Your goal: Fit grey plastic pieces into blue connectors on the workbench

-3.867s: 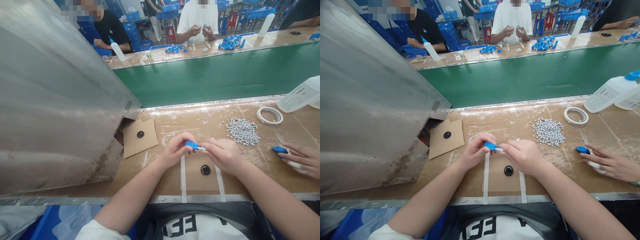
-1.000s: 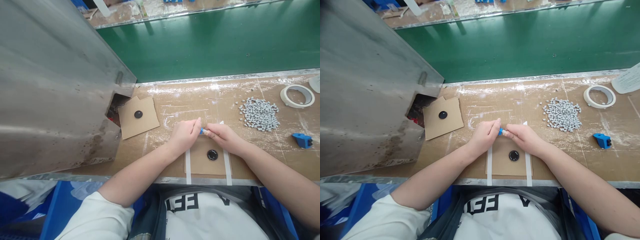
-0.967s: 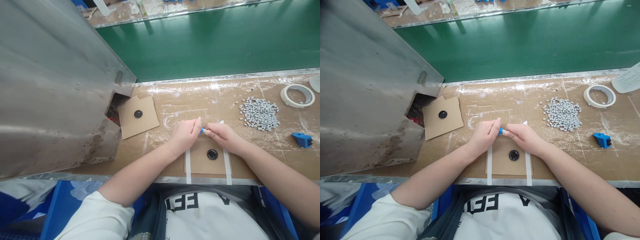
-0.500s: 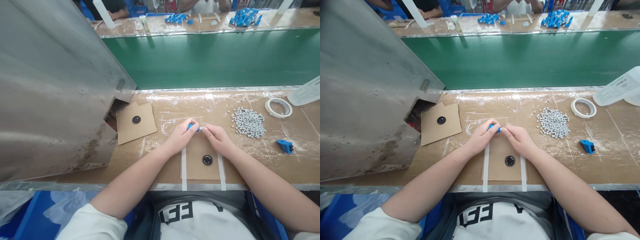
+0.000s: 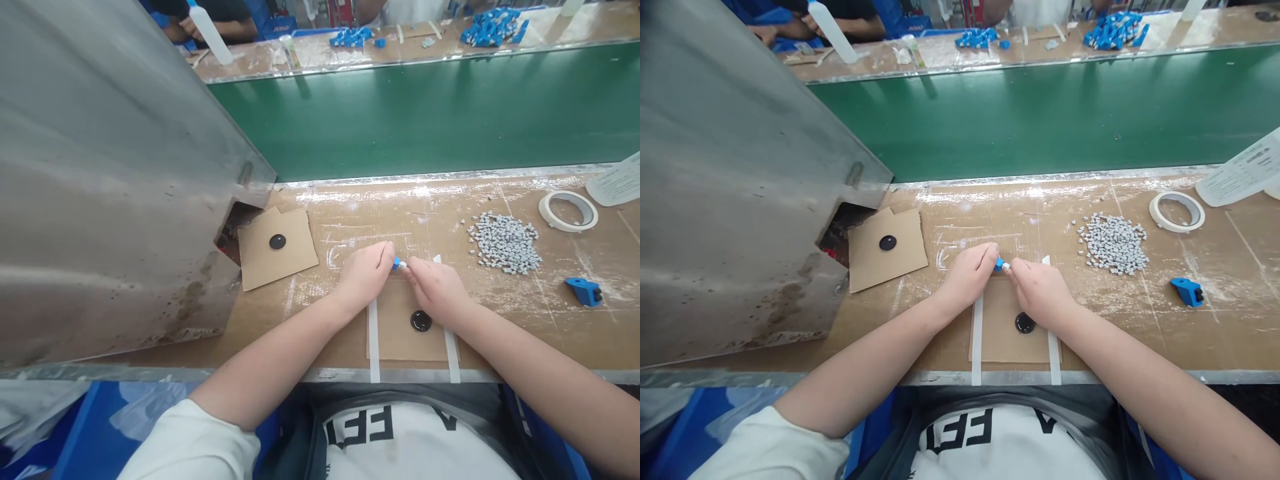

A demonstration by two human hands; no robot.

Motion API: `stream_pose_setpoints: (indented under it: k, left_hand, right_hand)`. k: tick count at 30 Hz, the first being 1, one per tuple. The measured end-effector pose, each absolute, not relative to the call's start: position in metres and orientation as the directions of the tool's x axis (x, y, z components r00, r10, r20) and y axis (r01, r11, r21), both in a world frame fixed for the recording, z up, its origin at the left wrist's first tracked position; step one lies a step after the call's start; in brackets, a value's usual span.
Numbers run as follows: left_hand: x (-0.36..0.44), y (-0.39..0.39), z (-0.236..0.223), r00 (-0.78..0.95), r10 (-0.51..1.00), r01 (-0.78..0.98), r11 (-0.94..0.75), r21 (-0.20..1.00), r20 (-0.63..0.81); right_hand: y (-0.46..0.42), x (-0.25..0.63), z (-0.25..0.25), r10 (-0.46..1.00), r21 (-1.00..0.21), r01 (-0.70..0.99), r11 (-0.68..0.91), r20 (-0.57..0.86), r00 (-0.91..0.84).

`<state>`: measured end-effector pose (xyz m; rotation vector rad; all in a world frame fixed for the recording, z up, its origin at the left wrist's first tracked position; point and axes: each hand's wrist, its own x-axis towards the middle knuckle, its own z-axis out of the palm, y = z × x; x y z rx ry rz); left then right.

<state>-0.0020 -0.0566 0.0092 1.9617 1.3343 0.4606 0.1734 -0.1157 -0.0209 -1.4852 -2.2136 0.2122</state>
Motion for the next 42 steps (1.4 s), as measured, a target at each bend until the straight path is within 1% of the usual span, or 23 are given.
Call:
stream_pose_setpoints:
  k: [4, 6, 15, 20, 25, 36, 42]
  left_hand:
    - [0.0025, -0.0575, 0.0115, 0.381, 0.917, 0.72, -0.213, 0.66, -0.121]
    - [0.004, -0.0579, 0.0122, 0.38, 0.917, 0.73, -0.215, 0.649, -0.124]
    - [0.0058, -0.0573, 0.0116, 0.394, 0.91, 0.727, -0.224, 0.649, -0.127]
    - [0.0077, -0.0586, 0.0135, 0.397, 0.908, 0.702, -0.204, 0.683, -0.136]
    - [0.0073, -0.0583, 0.0127, 0.412, 0.9, 0.67, -0.192, 0.717, -0.145]
    - [0.0032, -0.058, 0.0178, 0.423, 0.895, 0.648, -0.19, 0.738, -0.141]
    - [0.0019, -0.0557, 0.0156, 0.45, 0.886, 0.625, -0.226, 0.747, -0.109]
  right_hand:
    - [-0.1137, 0.1745, -0.0234, 0.92, -0.416, 0.824, 0.383, 0.245, -0.304]
    - [-0.113, 0.175, -0.0239, 0.923, -0.431, 0.819, 0.38, 0.235, -0.305]
    - [-0.1116, 0.1759, -0.0224, 0.936, -0.493, 0.796, 0.351, 0.17, -0.308]
    - [-0.1109, 0.1764, -0.0226, 0.938, -0.519, 0.782, 0.346, 0.169, -0.302]
    - [-0.1106, 0.178, -0.0233, 0.938, -0.519, 0.782, 0.344, 0.158, -0.308]
    - [-0.111, 0.1758, -0.0222, 0.946, -0.481, 0.814, 0.324, 0.16, -0.282]
    - [-0.1111, 0.177, -0.0215, 0.941, -0.476, 0.812, 0.338, 0.164, -0.296]
